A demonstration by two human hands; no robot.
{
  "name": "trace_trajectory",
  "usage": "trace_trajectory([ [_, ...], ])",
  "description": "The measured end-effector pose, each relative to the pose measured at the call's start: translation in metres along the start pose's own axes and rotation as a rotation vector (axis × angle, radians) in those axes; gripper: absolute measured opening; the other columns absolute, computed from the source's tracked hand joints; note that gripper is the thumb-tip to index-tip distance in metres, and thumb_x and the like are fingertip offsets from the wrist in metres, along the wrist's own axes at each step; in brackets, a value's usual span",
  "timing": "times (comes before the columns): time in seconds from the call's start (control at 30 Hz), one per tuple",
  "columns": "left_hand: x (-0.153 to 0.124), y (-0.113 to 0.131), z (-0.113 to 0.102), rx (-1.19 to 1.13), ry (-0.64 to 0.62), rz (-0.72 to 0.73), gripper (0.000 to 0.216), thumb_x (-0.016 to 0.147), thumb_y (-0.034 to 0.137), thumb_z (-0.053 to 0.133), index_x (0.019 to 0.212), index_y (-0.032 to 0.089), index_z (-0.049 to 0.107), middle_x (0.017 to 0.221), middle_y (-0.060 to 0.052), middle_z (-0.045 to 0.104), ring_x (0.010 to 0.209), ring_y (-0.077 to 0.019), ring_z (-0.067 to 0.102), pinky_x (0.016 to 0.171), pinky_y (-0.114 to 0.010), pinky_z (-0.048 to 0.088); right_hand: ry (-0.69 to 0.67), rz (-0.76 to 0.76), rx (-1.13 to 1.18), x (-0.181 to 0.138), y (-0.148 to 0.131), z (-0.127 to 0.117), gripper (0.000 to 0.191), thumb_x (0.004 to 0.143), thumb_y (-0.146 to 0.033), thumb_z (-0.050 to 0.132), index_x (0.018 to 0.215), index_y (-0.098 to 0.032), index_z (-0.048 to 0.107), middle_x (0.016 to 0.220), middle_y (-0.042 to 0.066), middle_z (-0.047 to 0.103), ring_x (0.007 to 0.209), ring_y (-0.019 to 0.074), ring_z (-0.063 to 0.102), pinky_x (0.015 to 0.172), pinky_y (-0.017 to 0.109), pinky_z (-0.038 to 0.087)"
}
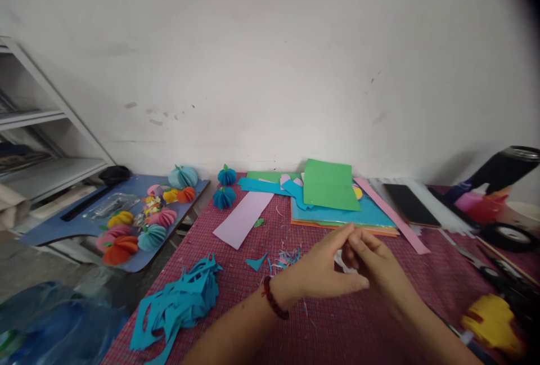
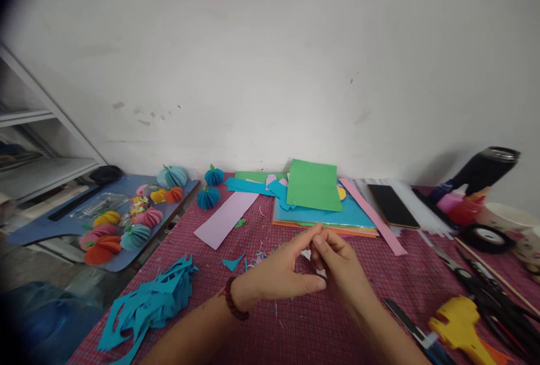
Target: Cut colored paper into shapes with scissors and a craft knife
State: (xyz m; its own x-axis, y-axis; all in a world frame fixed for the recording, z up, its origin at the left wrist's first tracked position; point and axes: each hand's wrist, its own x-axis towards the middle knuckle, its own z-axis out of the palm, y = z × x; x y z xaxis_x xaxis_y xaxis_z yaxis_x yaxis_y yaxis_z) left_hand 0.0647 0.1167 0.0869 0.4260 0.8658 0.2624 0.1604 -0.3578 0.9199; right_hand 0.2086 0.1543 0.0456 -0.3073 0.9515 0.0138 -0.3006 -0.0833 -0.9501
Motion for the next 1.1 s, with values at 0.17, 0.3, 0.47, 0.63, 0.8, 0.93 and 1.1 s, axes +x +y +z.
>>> trace_trajectory([
  [0.17, -0.004, 0.003, -0.001, 0.051, 0.016, -0.077, 0.091, 0.069, 0.024, 0.07, 0.148, 0.017, 0.024, 0.149, -0.017, 0.034, 0.134, -0.0324, 0.037, 0.108, -0.05, 0.035, -0.003, 0.083, -0.032, 0.001, 0.007, -0.001, 0.042, 0.075, -0.054, 0.069, 0.062, -0.016, 0.054, 0.053, -0.003, 0.047, 0.046, 0.0076, 0.037, 0.045, 0.022, 0.026],
  [0.3, -0.006, 0.011, -0.005, 0.048, 0.048, -0.024, 0.087, 0.073, 0.023, 0.067, 0.148, 0.019, 0.023, 0.149, -0.015, 0.036, 0.135, -0.0299, 0.037, 0.11, -0.05, 0.033, 0.065, 0.077, 0.031, 0.007, 0.003, -0.004, 0.045, 0.076, -0.055, 0.067, 0.06, -0.017, 0.051, 0.05, -0.004, 0.043, 0.044, 0.0074, 0.036, 0.044, 0.022, 0.026],
  [0.47, -0.006, 0.014, -0.007, 0.04, 0.021, 0.011, 0.084, 0.075, 0.022, 0.065, 0.147, 0.019, 0.023, 0.145, -0.013, 0.042, 0.132, -0.0274, 0.041, 0.109, -0.046, 0.036, 0.028, 0.07, 0.056, 0.005, -0.004, -0.003, 0.042, 0.075, -0.052, 0.069, 0.06, -0.017, 0.053, 0.051, -0.003, 0.045, 0.045, 0.0076, 0.037, 0.045, 0.022, 0.028],
  [0.63, -0.007, 0.009, -0.008, 0.168, 0.047, 0.067, 0.083, 0.077, 0.02, 0.061, 0.148, 0.021, 0.018, 0.144, -0.011, 0.044, 0.131, -0.0239, 0.042, 0.109, -0.043, 0.036, -0.011, 0.064, 0.073, 0.003, -0.008, -0.003, 0.036, 0.075, -0.049, 0.069, 0.064, -0.017, 0.057, 0.056, -0.002, 0.049, 0.048, 0.0088, 0.04, 0.048, 0.023, 0.032],
  [0.8, -0.01, 0.018, 0.0, 0.753, 0.098, 0.078, 0.067, 0.087, 0.027, 0.053, 0.146, 0.02, 0.022, 0.136, -0.009, 0.052, 0.133, -0.0271, 0.036, 0.114, -0.054, 0.02, -0.036, 0.108, -0.131, 0.006, -0.002, -0.009, 0.036, 0.077, -0.048, 0.064, 0.061, -0.017, 0.056, 0.055, -0.002, 0.049, 0.048, 0.0093, 0.037, 0.048, 0.023, 0.029],
  [0.93, -0.013, 0.019, 0.014, 1.041, 0.055, 0.126, 0.064, 0.091, 0.041, 0.05, 0.145, 0.018, 0.025, 0.133, -0.012, 0.053, 0.133, -0.028, 0.035, 0.114, -0.054, 0.014, -0.062, 0.167, -0.237, 0.007, 0.003, -0.011, 0.028, 0.076, -0.046, 0.061, 0.068, -0.019, 0.059, 0.057, -0.001, 0.053, 0.049, 0.0124, 0.041, 0.047, 0.025, 0.031],
  [1.1, -0.013, 0.017, 0.017, 1.031, 0.058, 0.162, 0.068, 0.088, 0.052, 0.049, 0.144, 0.018, 0.029, 0.129, -0.013, 0.055, 0.129, -0.0289, 0.04, 0.114, -0.052, 0.014, -0.108, 0.144, -0.239, 0.01, 0.007, -0.015, 0.021, 0.075, -0.038, 0.06, 0.066, -0.019, 0.061, 0.059, 0.0, 0.055, 0.05, 0.013, 0.043, 0.048, 0.025, 0.034],
])
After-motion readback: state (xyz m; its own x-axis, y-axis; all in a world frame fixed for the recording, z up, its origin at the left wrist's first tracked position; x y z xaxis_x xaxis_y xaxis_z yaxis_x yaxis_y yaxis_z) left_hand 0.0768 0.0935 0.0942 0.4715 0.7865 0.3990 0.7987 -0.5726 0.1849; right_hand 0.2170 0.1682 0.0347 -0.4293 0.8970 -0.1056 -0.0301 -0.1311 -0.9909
